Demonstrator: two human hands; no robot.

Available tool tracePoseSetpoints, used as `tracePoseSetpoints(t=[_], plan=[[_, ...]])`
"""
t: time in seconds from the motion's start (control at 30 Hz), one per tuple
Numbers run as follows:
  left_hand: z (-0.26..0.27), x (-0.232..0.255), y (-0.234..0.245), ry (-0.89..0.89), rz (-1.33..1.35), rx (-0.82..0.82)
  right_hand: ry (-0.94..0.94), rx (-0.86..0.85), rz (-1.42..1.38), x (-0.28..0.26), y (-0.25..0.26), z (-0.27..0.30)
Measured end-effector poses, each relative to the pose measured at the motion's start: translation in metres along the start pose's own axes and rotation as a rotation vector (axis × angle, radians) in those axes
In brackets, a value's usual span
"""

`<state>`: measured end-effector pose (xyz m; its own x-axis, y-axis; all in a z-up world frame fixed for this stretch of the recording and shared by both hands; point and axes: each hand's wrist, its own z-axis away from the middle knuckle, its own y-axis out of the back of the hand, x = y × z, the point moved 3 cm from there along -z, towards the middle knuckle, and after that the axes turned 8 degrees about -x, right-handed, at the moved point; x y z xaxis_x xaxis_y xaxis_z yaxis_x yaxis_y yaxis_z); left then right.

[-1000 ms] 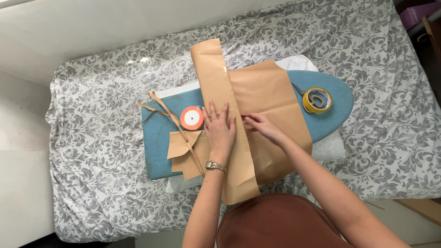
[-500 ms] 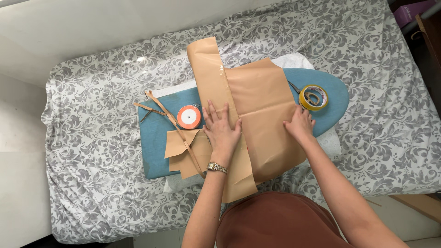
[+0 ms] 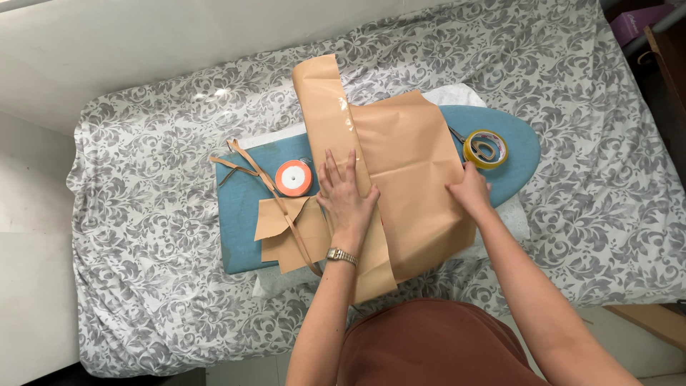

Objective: The person wraps a long cylindrical object with brown paper on a blue ironing board. They fold the paper around the object, smooth the edges, and secure the seam with multiple pieces of yellow tape cut with scissors. The wrapped item remains on the ironing board at the end.

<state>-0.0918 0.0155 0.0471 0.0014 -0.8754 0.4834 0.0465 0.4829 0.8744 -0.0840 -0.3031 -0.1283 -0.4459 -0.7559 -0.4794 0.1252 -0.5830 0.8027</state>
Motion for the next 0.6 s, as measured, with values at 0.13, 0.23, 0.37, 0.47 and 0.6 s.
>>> tracePoseSetpoints(t=[0.13, 0.23, 0.37, 0.47, 0.6], plan=[[-0.009, 0.0, -0.005, -0.004, 0.003, 0.047, 0.265, -0.111, -0.39, 0.001, 0.014, -0.01], [-0.014, 0.0, -0.013, 0.016, -0.06, -0.004, 0.352, -0.243, -0.695, -0.018, 0.037, -0.006], [-0.017, -0.006, -0.016, 0.03, -0.123, -0.136, 0.107, -0.363, -0.68, -0.039, 0.07, 0.019], [-0.019, -0.011, -0.01, 0.04, -0.135, -0.166, 0.103, -0.383, -0.739, -0.057, 0.082, 0.029], [-0.014, -0.006, -0.004, 0.033, -0.126, -0.124, 0.148, -0.399, -0.763, -0.056, 0.079, 0.03]])
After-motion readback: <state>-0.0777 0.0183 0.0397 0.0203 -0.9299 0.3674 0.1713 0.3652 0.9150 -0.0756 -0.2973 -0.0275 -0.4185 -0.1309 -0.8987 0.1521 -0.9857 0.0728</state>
